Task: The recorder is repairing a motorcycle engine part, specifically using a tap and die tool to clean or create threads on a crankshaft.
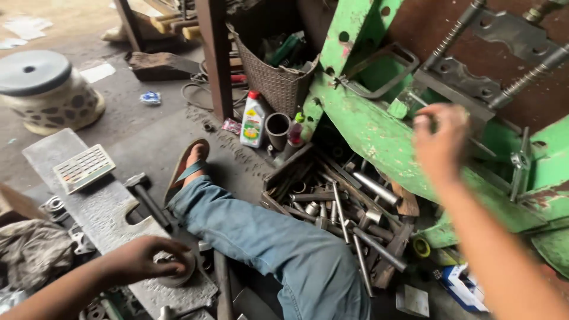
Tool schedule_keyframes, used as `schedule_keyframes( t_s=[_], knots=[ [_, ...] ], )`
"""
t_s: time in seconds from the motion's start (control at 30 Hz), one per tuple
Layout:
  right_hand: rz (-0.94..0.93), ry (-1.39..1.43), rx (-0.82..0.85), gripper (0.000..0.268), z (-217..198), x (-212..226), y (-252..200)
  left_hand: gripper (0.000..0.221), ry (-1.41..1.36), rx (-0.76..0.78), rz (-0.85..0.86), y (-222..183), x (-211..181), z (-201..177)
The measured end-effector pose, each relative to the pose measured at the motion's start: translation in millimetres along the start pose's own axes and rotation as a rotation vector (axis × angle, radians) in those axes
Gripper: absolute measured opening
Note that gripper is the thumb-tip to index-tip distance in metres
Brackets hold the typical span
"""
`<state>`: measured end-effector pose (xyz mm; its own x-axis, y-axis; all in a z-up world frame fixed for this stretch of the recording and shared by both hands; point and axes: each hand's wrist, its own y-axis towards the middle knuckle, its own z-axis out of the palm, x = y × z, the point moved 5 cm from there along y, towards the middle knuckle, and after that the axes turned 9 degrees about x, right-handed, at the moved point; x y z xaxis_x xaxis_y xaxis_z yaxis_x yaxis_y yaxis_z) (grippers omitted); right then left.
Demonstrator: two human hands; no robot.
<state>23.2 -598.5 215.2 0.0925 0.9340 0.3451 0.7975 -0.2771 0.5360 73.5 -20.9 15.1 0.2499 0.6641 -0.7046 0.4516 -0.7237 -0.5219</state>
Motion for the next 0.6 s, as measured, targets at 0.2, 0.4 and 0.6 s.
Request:
schedule_keyframes(
  t_s=[0.2,0.4,0.6],
  knots=[
    [-0.053,-0.577,0.12,0.015,-9.7,-88.7,20.8,0.035,0.136,-0.08,0.062,-18.7,-36.1,-30.4],
    [0.017,0.561,0.629,0.021,87.9,62.5,-52.6,0.076,0.333,-0.061,0.146,-6.5,43.7,-19.0],
    [-0.105,0.78,1.333,0.032,189.9,305.6,-174.2,0.111,0.433,0.122,-0.028,-12.1,105.8,9.8]
  ],
)
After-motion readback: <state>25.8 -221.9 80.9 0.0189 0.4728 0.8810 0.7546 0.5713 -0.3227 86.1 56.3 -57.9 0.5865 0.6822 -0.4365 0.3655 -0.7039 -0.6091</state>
